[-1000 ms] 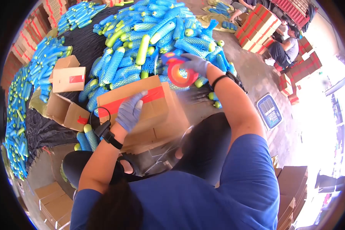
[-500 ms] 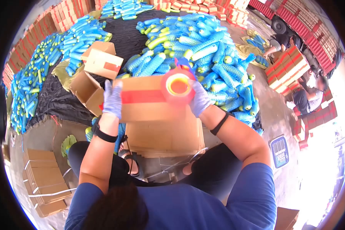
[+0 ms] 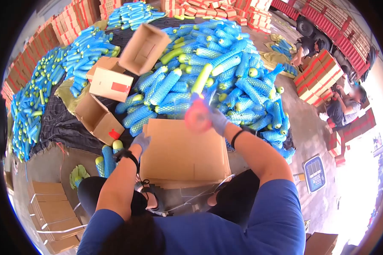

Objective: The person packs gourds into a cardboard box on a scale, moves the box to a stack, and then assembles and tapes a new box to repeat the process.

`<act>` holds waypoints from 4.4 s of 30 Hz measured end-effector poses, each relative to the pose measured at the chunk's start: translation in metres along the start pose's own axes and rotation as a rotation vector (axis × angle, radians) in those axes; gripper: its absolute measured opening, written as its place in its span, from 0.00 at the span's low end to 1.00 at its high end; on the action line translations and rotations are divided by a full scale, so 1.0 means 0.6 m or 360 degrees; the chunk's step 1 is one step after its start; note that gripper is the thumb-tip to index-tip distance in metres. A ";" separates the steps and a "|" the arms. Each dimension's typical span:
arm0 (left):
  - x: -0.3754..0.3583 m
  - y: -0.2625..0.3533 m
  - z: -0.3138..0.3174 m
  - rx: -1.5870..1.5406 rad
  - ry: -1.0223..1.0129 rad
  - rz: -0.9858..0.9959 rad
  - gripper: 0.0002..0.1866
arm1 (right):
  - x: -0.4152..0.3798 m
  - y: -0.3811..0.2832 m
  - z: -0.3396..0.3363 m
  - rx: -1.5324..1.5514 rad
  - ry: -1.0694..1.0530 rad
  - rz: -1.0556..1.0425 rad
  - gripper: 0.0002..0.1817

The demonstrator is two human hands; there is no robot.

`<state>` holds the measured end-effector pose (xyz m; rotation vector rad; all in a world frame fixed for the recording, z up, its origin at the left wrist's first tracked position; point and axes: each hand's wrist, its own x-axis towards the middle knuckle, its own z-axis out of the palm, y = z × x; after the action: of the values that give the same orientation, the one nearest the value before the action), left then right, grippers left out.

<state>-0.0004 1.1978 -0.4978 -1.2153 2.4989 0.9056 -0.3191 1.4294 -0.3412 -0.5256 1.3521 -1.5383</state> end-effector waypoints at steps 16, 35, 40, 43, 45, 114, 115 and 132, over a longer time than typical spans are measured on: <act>0.045 0.001 0.092 -0.0138 0.0058 -0.1080 0.25 | -0.028 0.241 -0.232 -0.0629 0.0531 0.0979 0.26; -0.019 0.005 -0.082 -0.0313 0.0183 0.0125 0.15 | -0.252 -0.248 0.008 -0.3438 -0.0016 0.0175 0.17; -0.108 0.038 -0.053 -0.0322 0.0096 0.0024 0.22 | -0.294 -0.211 0.083 -0.2617 -0.0587 -0.1525 0.22; -0.211 0.124 -0.123 -0.0238 -0.0053 0.0027 0.25 | -0.237 -0.148 0.104 -0.2451 -0.0697 -0.1728 0.24; -0.192 0.103 -0.119 -0.0197 -0.0104 0.0361 0.25 | -0.216 -0.129 0.103 -0.2367 -0.0714 -0.1745 0.24; -0.395 0.332 -0.182 0.0680 -0.0182 0.0875 0.38 | -0.170 -0.046 0.034 0.0336 -0.0605 0.0166 0.26; -0.391 0.336 -0.183 0.0666 -0.0183 0.0876 0.38 | -0.175 -0.057 0.028 0.0282 -0.0576 0.0152 0.28; -0.247 0.323 -0.169 -0.0160 0.1934 0.1298 0.38 | -0.298 -0.128 0.052 -0.2172 -0.0380 -0.1106 0.31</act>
<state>-0.0486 1.3206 -0.2686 -0.8296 4.1434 0.3944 -0.2470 1.5605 -0.2129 -2.0959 1.9979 -0.7195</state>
